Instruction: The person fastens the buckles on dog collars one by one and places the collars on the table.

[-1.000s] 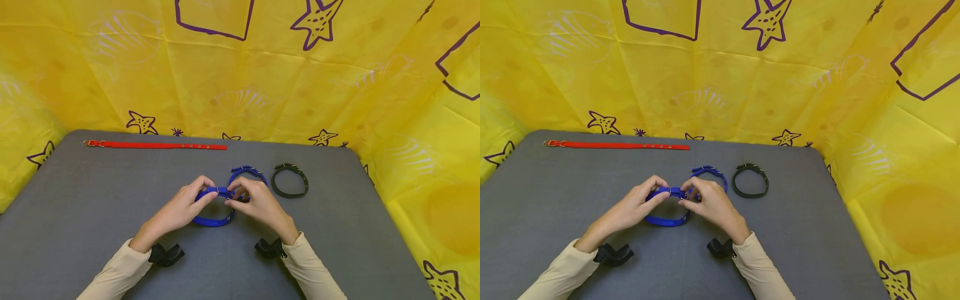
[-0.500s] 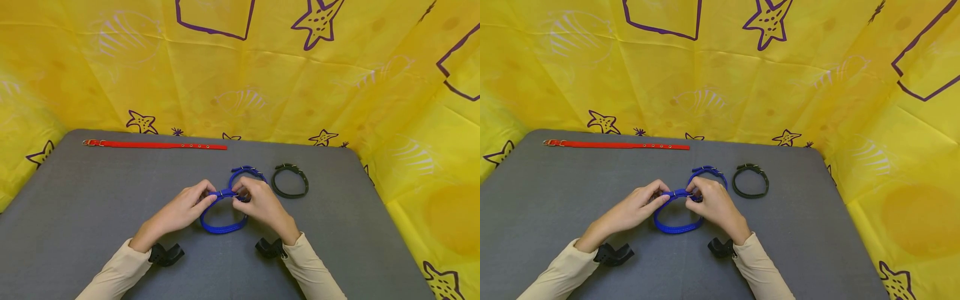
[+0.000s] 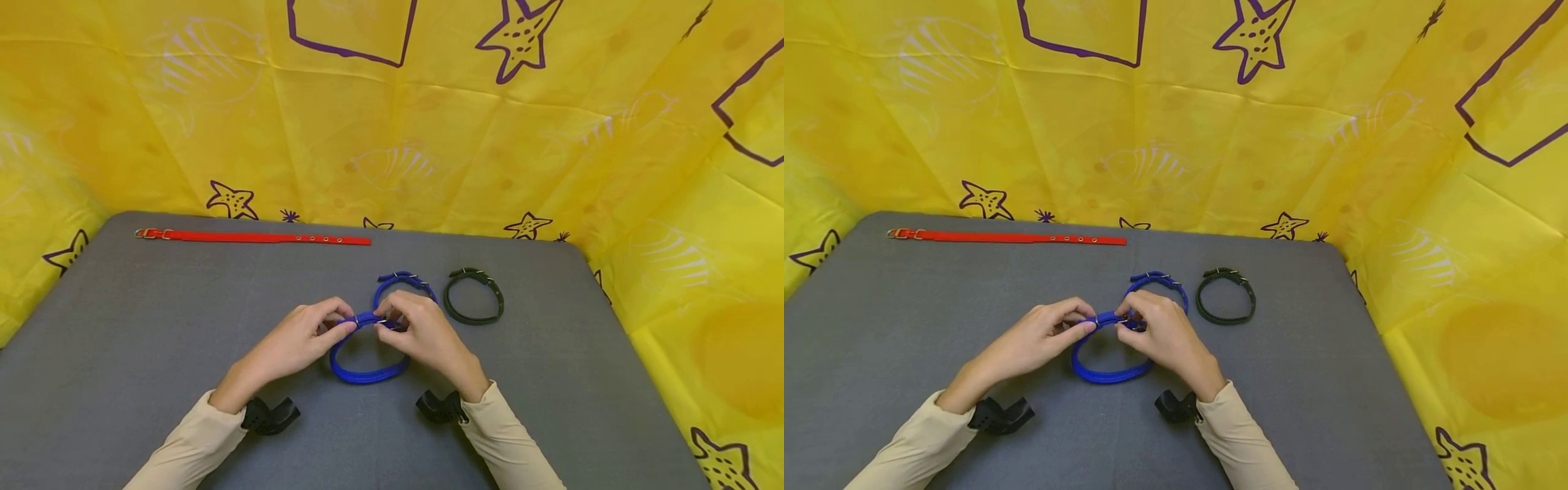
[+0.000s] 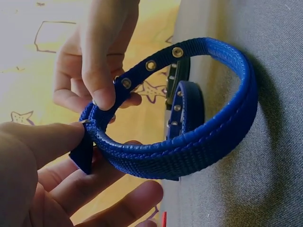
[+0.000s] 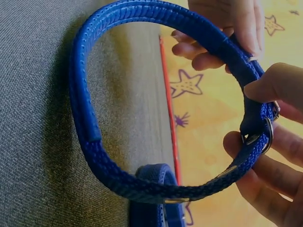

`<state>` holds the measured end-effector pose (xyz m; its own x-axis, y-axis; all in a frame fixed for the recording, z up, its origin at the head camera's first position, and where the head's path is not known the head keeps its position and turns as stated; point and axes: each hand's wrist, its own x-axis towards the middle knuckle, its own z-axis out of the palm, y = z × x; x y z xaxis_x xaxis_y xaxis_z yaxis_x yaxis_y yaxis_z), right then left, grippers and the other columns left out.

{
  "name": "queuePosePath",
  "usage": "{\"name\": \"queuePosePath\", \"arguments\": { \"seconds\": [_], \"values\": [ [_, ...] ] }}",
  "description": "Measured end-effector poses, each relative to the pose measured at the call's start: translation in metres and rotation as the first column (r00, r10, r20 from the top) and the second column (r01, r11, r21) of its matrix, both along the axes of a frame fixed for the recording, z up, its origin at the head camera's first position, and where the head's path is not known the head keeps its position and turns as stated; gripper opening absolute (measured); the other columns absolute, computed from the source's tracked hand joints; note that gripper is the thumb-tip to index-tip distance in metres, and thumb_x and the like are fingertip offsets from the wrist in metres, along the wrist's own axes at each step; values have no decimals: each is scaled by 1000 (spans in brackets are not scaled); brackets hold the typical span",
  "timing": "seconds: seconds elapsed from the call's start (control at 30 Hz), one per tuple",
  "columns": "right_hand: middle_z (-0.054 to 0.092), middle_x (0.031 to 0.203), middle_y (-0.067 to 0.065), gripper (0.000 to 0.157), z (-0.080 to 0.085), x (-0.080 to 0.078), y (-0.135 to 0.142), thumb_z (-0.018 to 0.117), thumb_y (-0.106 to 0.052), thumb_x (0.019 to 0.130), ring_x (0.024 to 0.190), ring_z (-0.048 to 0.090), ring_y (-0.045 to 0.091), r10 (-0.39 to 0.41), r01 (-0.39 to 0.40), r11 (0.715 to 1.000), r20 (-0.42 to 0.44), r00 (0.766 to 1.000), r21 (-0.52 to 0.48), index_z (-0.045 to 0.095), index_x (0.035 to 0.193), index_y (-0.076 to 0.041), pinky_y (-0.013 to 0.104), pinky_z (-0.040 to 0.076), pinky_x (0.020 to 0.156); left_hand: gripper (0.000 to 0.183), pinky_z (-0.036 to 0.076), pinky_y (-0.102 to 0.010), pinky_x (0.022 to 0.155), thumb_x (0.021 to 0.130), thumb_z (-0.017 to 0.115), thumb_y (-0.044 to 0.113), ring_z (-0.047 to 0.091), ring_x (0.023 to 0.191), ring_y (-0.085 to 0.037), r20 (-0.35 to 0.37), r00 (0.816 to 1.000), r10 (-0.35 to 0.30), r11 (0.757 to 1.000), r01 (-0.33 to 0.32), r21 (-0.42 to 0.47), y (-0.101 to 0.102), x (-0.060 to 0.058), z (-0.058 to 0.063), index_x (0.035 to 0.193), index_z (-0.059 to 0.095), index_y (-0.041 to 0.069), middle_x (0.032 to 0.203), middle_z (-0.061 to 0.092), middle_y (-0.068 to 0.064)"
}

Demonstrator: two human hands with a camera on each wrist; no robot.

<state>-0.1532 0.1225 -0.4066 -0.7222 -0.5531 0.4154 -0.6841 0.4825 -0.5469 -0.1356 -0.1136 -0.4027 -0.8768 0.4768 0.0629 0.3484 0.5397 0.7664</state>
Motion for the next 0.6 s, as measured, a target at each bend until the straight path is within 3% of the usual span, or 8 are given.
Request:
{"name": "queuePosePath", "arguments": {
  "seconds": [0.27, 0.6],
  "values": [
    [71, 90, 2, 15, -1, -1, 1, 73, -10, 87, 79, 69, 13, -52, 42, 996, 134, 990, 81, 61, 95, -11, 25, 55, 68, 12, 48, -28, 75, 101, 58, 27, 65, 89, -8, -32, 999, 18, 999, -20, -47, -3, -1, 0, 106, 64, 17, 100, 74, 3],
    [71, 96, 6, 18, -5, -7, 7, 69, -6, 87, 76, 70, 15, -83, 55, 990, 220, 972, 131, 59, 101, -10, 25, 56, 69, 11, 47, -27, 71, 100, 60, 22, 59, 79, -11, -27, 994, 103, 993, -105, -51, -12, -8, -4, 105, 65, 13, 95, 72, 1]
  ]
}}
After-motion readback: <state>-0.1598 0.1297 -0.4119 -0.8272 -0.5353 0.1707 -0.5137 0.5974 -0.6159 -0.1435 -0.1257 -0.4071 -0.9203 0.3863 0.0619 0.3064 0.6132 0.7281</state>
